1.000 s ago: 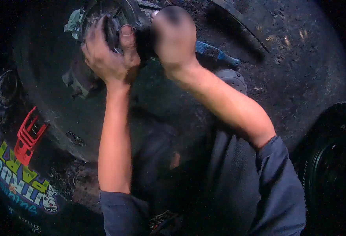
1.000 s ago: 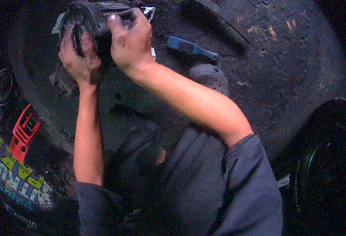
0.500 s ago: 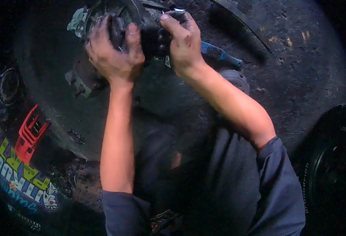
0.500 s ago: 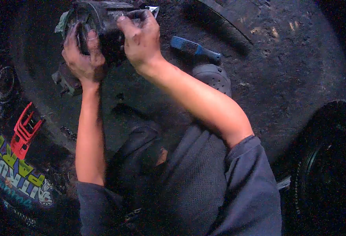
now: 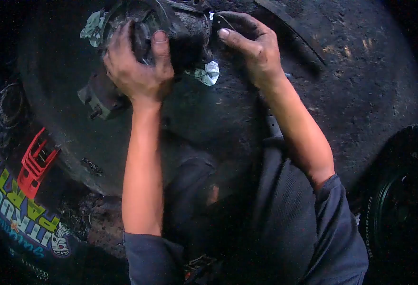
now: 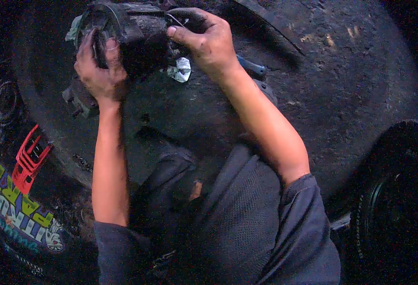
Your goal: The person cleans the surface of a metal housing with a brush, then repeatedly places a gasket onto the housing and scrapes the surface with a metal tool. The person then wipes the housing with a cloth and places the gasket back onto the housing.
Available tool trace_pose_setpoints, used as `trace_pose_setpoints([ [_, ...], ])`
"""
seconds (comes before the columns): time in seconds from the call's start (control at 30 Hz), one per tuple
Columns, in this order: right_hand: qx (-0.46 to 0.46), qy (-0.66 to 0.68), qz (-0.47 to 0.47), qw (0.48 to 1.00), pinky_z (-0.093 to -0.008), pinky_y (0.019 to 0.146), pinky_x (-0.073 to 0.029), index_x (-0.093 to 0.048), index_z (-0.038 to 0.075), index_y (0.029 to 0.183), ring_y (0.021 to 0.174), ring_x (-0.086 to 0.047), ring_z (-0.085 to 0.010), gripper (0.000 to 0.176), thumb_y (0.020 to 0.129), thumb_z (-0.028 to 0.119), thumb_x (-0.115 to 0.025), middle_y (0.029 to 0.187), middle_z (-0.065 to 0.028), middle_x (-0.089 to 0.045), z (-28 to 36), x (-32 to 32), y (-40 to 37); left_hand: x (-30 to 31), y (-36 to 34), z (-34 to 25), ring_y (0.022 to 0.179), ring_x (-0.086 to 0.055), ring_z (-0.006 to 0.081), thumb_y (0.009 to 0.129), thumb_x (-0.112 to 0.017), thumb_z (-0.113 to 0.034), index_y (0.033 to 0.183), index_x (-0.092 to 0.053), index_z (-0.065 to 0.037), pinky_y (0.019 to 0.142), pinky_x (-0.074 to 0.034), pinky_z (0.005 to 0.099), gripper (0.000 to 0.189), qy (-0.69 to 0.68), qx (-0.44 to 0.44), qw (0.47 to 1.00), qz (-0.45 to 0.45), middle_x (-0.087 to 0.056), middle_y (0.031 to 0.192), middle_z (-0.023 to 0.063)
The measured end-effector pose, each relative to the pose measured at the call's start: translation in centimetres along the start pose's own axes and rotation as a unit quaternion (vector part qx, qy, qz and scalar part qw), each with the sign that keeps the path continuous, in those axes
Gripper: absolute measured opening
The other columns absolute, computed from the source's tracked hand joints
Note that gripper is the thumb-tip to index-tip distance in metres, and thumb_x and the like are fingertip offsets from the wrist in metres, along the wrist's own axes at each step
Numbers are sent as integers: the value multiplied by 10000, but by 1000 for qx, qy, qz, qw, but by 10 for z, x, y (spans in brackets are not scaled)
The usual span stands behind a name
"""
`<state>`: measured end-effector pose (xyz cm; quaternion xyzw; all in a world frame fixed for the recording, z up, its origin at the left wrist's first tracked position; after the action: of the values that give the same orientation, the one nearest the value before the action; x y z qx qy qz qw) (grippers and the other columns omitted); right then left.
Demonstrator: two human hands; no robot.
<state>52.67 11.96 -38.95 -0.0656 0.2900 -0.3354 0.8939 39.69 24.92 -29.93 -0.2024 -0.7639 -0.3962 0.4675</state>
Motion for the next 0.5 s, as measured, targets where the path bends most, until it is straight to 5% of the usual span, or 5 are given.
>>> trace_pose_setpoints([
  [0.03,58,-106,-24,992,-264,791,-485,-632,4,1051,830,-614,-146,296,783,120,-685,937,-71,-657,9,3,-1,0,0,-1,1036,-525,370,804,-585,-470,1116,-576,13,921,-368,435,575,-1,0,1000,0,-572,1130,200],
  [0.23,127,-117,-35,984,-245,738,-497,-640,-3,1037,809,-622,-131,248,799,52,-680,925,-76,-664,8,19,0,2,1,0,1030,-525,374,802,-589,-472,1117,-579,5,914,-373,432,572,-12,-1,1000,2,-575,1126,200],
  [0.5,48,-278,-92,955,-253,719,-477,-634,-1,988,763,-597,-114,197,837,124,-654,879,-53,-656,-6,44,-4,2,1,1,1031,-525,380,804,-589,-486,1104,-587,-1,920,-371,433,570,-15,15,1000,0,-580,1130,191],
])
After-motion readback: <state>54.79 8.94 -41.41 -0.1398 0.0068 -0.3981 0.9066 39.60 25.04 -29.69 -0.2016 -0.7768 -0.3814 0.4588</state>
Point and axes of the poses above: each hand's wrist, its own y-axis towards the middle knuckle, its own x-axis out of the back of the hand, z = x × y, the point moved 6 cm from there along y, towards the middle knuckle
